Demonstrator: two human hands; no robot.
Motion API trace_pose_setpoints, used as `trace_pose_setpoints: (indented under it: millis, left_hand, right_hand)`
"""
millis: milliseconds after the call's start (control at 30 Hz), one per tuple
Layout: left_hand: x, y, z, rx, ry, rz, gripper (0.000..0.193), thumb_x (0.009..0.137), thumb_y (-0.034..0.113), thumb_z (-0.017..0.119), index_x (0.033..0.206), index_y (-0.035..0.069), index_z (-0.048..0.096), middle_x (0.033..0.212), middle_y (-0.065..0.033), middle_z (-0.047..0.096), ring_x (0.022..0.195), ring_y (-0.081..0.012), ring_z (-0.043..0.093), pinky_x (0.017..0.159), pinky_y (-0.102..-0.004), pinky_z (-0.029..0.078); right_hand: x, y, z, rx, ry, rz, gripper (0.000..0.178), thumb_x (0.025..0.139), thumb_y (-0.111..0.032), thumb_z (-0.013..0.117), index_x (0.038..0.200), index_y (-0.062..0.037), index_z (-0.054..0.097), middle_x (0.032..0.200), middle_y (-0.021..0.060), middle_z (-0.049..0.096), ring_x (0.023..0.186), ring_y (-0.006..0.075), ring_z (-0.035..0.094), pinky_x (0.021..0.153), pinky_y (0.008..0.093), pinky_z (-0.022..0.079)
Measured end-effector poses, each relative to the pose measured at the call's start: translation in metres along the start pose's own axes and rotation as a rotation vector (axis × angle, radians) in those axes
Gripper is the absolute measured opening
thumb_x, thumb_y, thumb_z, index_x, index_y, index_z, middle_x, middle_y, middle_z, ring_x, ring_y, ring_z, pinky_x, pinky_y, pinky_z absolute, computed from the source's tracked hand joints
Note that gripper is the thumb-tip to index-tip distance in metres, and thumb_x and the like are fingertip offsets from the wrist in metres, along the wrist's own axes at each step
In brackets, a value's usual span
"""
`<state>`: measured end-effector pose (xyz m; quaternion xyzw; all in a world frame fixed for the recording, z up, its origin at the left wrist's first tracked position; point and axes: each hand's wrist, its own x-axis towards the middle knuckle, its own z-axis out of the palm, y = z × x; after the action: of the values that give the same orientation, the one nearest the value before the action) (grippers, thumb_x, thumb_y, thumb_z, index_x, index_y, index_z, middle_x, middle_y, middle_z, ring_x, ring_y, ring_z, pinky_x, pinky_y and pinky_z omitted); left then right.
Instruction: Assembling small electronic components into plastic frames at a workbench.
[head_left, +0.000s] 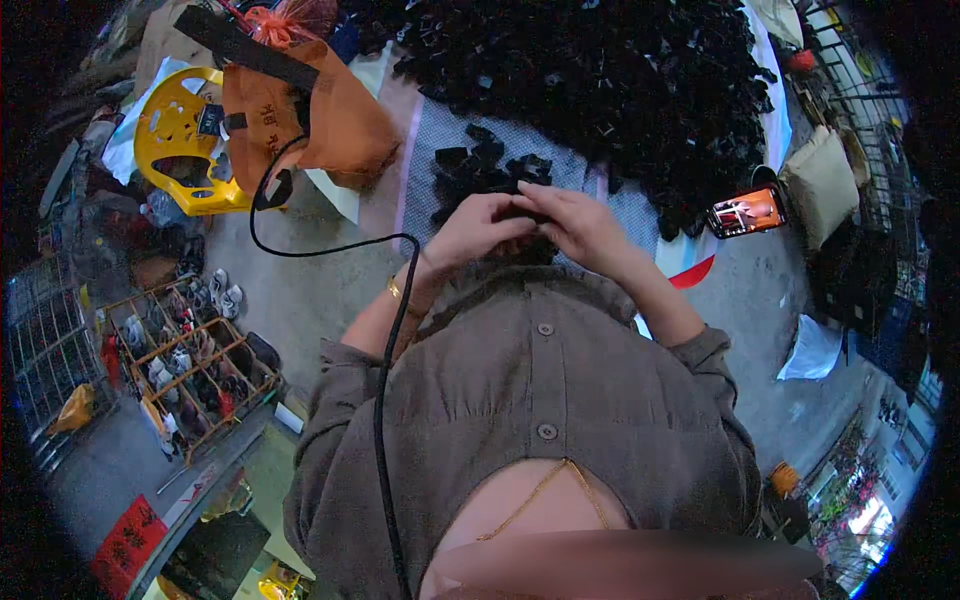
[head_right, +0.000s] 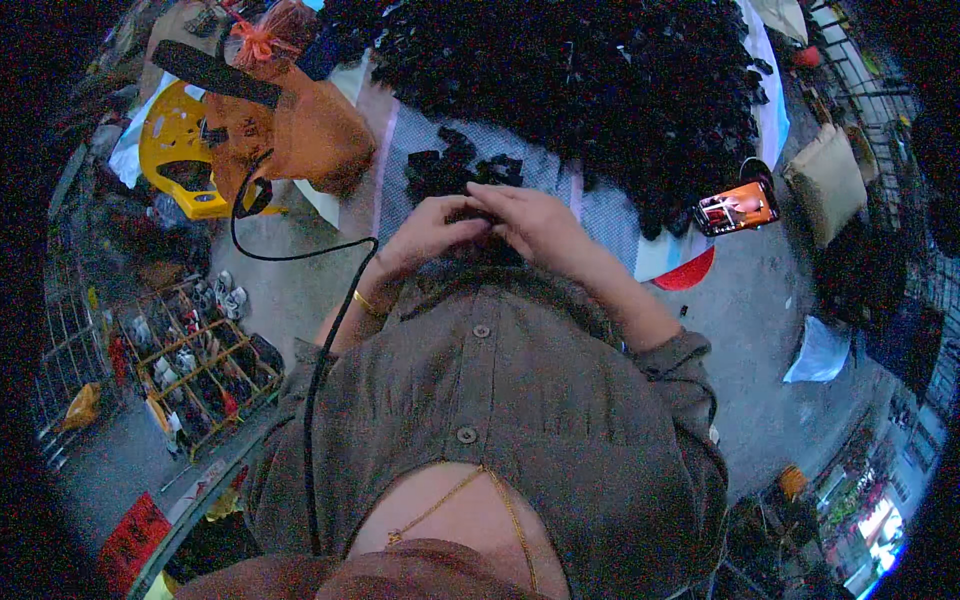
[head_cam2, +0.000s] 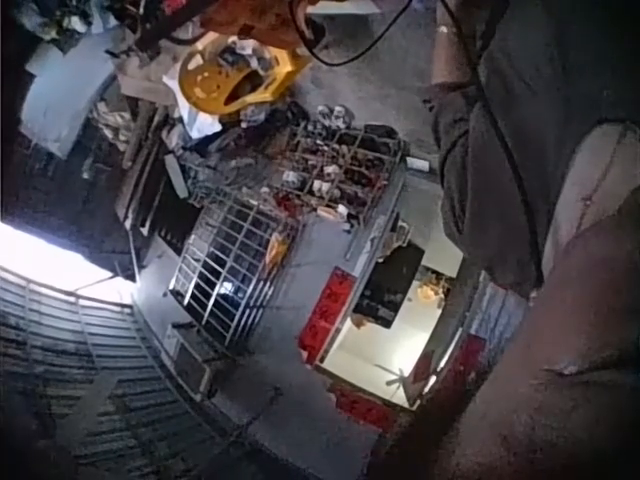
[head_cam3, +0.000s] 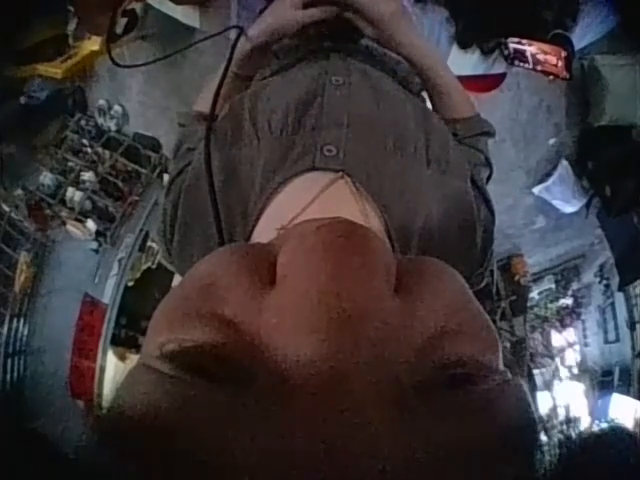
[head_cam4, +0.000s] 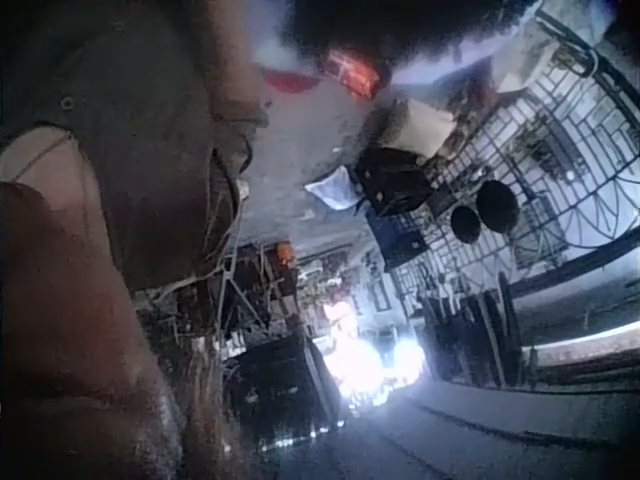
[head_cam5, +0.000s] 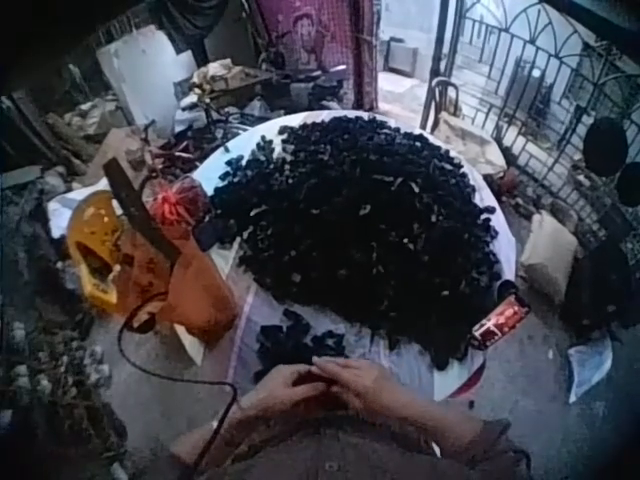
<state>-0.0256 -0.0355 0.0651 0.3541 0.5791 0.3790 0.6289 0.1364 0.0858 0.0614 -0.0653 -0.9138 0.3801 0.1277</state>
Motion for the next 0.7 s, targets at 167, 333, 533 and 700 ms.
trace_pose_setpoints:
  millis: [167, 333, 533, 700]
  left_hand:
    - [0.007, -0.029, -0.012, 0.533, 0.451, 0.326, 0.031, 0.077, 0.021, 0.065, 0.105, 0.008, 0.061, 0.088, -0.0116, 0.062, 0.076, -0.0232, 0.059, 0.066, -0.031, 0.046]
    - [0.019, -0.034, -0.015, 0.915, 0.376, 0.372, 0.028, 0.076, 0.024, 0.066, 0.1, 0.009, 0.063, 0.08, -0.01, 0.06, 0.08, -0.0271, 0.055, 0.072, -0.0364, 0.043]
    - [0.051, -0.04, -0.034, 0.739, 0.299, 0.294, 0.019, 0.078, 0.021, 0.064, 0.092, 0.008, 0.066, 0.09, -0.0101, 0.06, 0.087, -0.028, 0.053, 0.077, -0.0355, 0.042]
    - [0.095, -0.062, -0.076, 0.981, 0.777, 0.492, 0.018, 0.075, 0.016, 0.061, 0.09, 0.007, 0.065, 0.095, -0.012, 0.06, 0.089, -0.0292, 0.053, 0.075, -0.0362, 0.043]
  right_hand:
    - [0.019, 0.051, 0.005, 0.341, 0.267, 0.316, 0.038, 0.077, -0.011, 0.064, 0.114, -0.0065, 0.055, 0.103, 0.0115, 0.06, 0.086, 0.0262, 0.06, 0.075, 0.0346, 0.048]
    - [0.05, 0.106, 0.036, -0.359, 0.307, 0.271, 0.016, 0.076, -0.016, 0.062, 0.089, -0.0059, 0.063, 0.095, 0.0085, 0.058, 0.081, 0.0243, 0.059, 0.064, 0.0332, 0.05]
    - [0.066, 0.125, 0.058, -0.706, 0.127, 0.333, 0.012, 0.074, -0.016, 0.063, 0.08, -0.0054, 0.061, 0.091, 0.0083, 0.055, 0.082, 0.0271, 0.054, 0.065, 0.0355, 0.049]
    - [0.058, 0.114, 0.049, -0.402, 0.327, 0.223, 0.015, 0.07, -0.014, 0.065, 0.082, -0.0064, 0.06, 0.088, 0.0105, 0.056, 0.077, 0.0242, 0.057, 0.06, 0.034, 0.05]
